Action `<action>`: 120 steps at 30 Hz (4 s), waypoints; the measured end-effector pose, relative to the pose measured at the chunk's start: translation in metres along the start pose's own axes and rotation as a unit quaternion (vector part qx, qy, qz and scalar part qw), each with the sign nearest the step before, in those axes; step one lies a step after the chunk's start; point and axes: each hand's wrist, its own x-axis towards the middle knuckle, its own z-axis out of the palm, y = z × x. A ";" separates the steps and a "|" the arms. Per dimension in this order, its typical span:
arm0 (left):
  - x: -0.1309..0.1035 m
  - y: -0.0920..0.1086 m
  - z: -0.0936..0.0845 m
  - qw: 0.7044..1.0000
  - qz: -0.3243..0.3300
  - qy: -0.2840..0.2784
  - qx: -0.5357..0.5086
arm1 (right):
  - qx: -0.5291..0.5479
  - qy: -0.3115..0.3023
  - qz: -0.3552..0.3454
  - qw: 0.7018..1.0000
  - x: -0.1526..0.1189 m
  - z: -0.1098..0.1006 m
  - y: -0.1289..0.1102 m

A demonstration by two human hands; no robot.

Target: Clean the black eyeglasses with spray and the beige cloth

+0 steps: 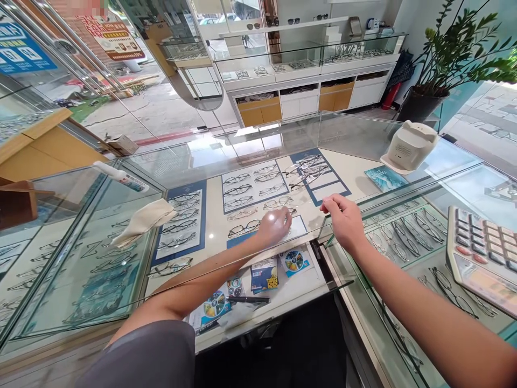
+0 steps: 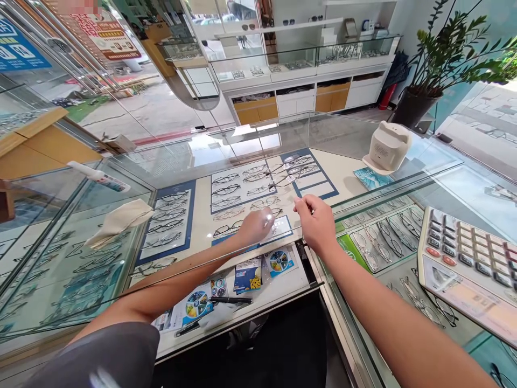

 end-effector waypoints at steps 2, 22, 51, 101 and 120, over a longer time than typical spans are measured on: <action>-0.027 0.022 0.001 0.996 -0.007 -0.058 -0.065 | -0.003 0.002 -0.002 1.000 0.000 0.000 0.000; -0.010 0.087 -0.188 0.982 0.136 0.129 -0.025 | -0.006 -0.004 -0.006 1.000 0.002 0.002 0.000; 0.015 0.085 -0.194 0.989 0.109 0.081 -0.053 | 0.099 0.140 -0.020 0.985 0.006 0.000 0.003; 0.211 0.094 0.047 0.990 0.061 0.122 0.032 | -0.177 -0.062 -0.301 0.935 -0.024 0.021 -0.021; 0.208 0.106 0.041 0.992 0.078 0.064 0.074 | -0.143 -0.057 -0.284 0.946 -0.023 0.021 -0.024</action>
